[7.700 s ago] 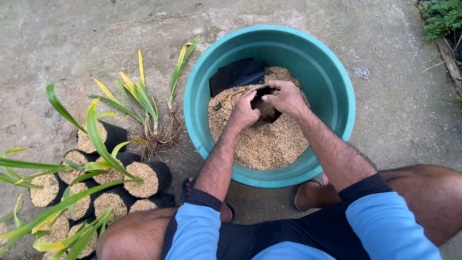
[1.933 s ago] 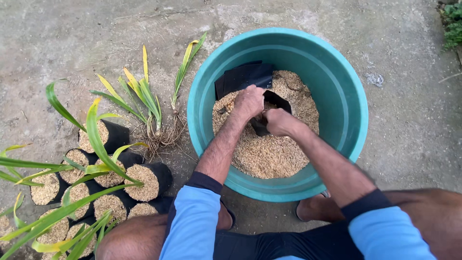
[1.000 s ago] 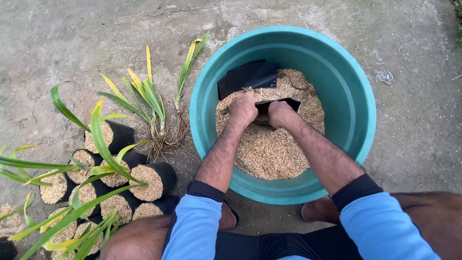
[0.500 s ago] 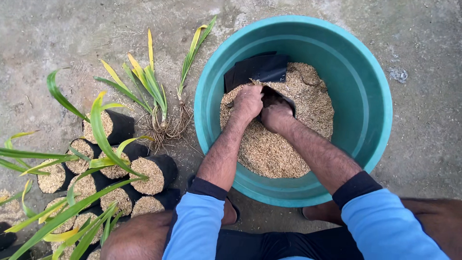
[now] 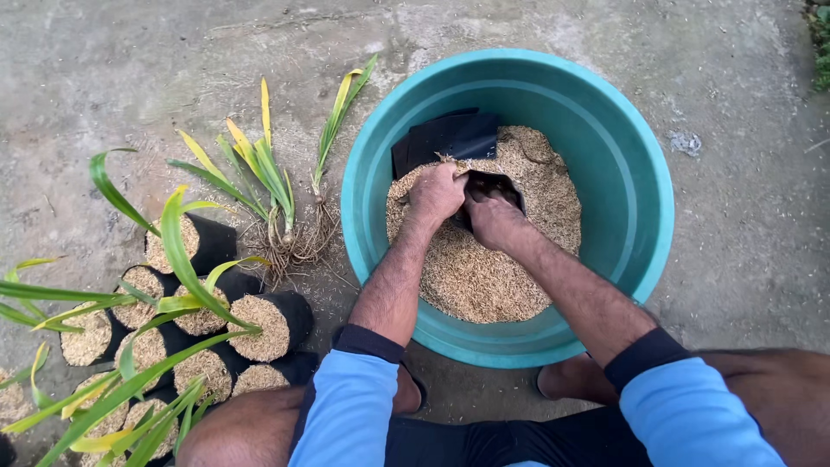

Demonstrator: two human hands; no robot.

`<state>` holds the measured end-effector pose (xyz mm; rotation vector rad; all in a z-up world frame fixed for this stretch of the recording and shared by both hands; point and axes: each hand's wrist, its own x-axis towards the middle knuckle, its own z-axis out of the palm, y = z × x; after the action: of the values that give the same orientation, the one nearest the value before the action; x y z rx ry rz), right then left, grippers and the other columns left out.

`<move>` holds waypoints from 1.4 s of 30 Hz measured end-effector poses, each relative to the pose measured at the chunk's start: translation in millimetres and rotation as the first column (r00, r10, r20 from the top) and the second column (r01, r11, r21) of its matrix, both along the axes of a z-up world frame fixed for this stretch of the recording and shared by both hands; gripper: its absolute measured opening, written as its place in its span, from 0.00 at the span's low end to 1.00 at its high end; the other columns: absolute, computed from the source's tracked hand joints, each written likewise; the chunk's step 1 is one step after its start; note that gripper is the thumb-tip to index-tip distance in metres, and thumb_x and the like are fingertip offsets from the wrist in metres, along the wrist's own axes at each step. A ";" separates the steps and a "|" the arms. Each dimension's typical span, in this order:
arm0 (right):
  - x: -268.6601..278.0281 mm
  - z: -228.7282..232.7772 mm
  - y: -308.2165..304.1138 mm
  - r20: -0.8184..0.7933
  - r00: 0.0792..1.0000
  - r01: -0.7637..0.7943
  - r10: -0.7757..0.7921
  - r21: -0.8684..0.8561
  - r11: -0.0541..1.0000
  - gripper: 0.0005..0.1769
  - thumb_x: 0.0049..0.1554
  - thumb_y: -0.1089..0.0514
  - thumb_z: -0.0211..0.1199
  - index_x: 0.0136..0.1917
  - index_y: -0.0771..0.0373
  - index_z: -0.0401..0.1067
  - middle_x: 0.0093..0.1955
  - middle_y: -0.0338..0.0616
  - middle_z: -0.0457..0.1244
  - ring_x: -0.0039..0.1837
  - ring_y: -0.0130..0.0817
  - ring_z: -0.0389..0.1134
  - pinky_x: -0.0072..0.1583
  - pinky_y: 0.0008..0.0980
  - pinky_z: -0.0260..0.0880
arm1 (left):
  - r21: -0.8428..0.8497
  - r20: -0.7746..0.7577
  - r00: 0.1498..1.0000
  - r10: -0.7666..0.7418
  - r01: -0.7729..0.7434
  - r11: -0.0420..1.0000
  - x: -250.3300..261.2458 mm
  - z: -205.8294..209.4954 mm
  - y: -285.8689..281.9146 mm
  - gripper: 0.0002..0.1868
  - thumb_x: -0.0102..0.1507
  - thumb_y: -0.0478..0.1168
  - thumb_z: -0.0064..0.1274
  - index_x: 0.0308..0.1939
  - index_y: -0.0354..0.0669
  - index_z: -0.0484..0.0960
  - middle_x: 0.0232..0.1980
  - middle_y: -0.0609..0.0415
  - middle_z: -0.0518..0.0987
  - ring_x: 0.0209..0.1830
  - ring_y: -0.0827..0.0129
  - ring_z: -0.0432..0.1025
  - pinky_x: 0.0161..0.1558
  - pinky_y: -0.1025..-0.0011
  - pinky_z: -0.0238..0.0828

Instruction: The person fills a black plastic planting bag with grain hulls by scooping them by hand from a large green tub.

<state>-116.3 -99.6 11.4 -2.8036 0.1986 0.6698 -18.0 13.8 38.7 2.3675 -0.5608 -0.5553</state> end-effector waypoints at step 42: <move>15.3 61.7 17.3 -0.011 0.997 -0.072 0.071 -0.089 0.993 0.19 0.59 0.56 0.54 0.53 0.65 0.82 0.50 0.56 0.73 0.59 0.57 0.74 0.58 0.50 0.76 | 0.032 0.065 0.993 -0.100 0.098 0.995 16.2 -27.2 -24.5 0.12 0.62 0.47 0.52 0.40 0.47 0.88 0.40 0.45 0.85 0.46 0.44 0.81 0.47 0.49 0.81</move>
<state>-101.1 -82.3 73.1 -2.9066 0.1329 0.7044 -1.8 -10.8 11.6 2.4026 -0.7076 -0.5323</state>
